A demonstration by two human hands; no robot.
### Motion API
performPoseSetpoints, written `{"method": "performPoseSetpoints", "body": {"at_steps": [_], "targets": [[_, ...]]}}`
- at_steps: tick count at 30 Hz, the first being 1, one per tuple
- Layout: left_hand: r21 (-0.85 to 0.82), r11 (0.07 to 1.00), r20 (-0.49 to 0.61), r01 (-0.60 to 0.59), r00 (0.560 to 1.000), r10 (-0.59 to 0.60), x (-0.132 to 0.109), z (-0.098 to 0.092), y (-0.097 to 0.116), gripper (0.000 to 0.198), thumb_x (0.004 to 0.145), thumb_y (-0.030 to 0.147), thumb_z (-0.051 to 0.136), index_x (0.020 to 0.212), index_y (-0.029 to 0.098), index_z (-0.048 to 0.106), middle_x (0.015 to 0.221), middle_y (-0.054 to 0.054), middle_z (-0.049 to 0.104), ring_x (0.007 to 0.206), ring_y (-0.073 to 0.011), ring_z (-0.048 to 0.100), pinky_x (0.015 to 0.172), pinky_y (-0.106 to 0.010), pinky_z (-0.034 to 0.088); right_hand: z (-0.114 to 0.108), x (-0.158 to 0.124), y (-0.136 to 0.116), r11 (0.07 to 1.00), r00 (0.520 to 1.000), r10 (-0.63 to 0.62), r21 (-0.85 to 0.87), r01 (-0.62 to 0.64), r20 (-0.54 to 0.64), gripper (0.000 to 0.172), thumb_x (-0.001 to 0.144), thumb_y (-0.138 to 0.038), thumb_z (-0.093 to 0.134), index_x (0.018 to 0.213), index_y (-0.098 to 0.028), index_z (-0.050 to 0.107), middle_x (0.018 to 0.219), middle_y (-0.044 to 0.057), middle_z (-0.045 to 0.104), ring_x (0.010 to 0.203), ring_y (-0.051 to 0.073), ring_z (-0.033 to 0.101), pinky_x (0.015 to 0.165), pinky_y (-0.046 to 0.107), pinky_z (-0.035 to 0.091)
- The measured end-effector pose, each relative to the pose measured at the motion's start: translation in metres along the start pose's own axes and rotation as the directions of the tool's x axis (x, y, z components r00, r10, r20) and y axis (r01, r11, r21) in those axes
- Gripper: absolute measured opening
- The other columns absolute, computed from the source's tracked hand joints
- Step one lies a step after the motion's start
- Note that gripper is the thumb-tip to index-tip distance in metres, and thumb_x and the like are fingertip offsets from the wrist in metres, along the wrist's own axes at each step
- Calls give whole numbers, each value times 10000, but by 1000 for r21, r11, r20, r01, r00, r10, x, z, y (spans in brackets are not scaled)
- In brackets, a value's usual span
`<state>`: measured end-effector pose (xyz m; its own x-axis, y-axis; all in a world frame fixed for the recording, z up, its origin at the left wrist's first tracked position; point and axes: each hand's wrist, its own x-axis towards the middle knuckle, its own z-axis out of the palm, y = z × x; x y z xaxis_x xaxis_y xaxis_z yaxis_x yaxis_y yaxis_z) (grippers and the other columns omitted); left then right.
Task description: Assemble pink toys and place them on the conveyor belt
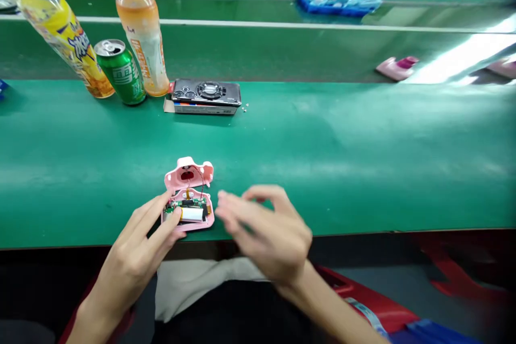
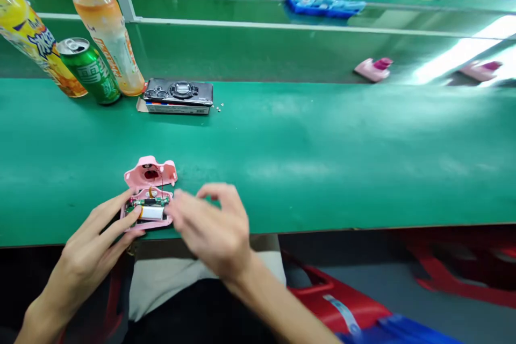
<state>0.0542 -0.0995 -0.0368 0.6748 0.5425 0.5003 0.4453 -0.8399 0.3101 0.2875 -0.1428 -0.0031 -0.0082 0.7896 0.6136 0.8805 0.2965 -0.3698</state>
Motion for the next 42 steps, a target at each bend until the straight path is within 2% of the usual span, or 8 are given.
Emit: {"method": "performPoseSetpoints", "body": {"at_steps": [3,8,10,14,18,25,29,42], "targets": [[23,998,-18,58,998,-57,-1,1,6,392,942,98,660,1326,142,595,1433,-201,578,1306,-287,581,1086,-442,516,9,77,14,977,872,213,-104,-187,440,485,1077,-368,450,779,-171,778,685,40,724,616,154,599,628,306,407],[59,983,-53,172,984,-169,0,4,16,297,977,174,622,1272,203,598,1401,-170,588,1280,-293,596,1038,-478,556,56,185,4,990,22,135,-134,-42,991,560,999,-544,573,711,-97,749,568,21,605,499,104,417,558,283,276],[61,974,-68,219,974,-215,-1,7,18,267,985,193,612,1250,223,595,1387,-157,589,1283,-295,594,1042,-492,553,66,198,-10,989,-93,149,-149,5,984,503,936,-538,672,698,-101,746,561,7,606,483,91,388,544,277,251],[17,955,-113,297,949,-293,-4,11,23,159,984,217,611,1141,239,601,1354,-138,606,1251,-288,624,1028,-471,564,52,192,-31,996,6,63,-63,57,998,483,896,-492,722,574,-132,697,534,0,615,486,96,466,532,261,309],[-216,919,-176,329,913,-368,-7,12,23,142,967,279,644,1092,252,583,1316,-123,605,1217,-266,644,975,-400,590,23,186,-30,987,276,-62,17,163,959,371,868,-422,732,602,-165,712,577,10,663,522,127,563,488,257,346],[-644,704,-386,300,667,-638,-1,20,16,502,1022,564,441,1401,237,465,1369,-169,509,1329,-285,547,1104,-450,493,-5,176,-19,880,530,-465,439,185,709,67,880,-254,695,891,-250,760,819,-17,752,699,162,672,580,262,472],[-829,475,-259,294,550,-794,22,19,18,516,1047,562,375,1455,250,423,1472,-163,527,1354,-271,565,1150,-447,460,-16,177,-23,782,528,-615,541,310,586,95,935,-216,644,949,-271,720,874,-34,746,760,149,683,643,255,513],[-858,434,-204,274,594,-778,66,15,9,455,1001,558,543,1253,197,656,1268,-114,701,1110,-238,704,967,-453,589,-11,195,-27,847,445,-508,521,103,738,207,964,-307,655,1039,-184,803,924,7,785,789,141,678,660,238,490]]}}
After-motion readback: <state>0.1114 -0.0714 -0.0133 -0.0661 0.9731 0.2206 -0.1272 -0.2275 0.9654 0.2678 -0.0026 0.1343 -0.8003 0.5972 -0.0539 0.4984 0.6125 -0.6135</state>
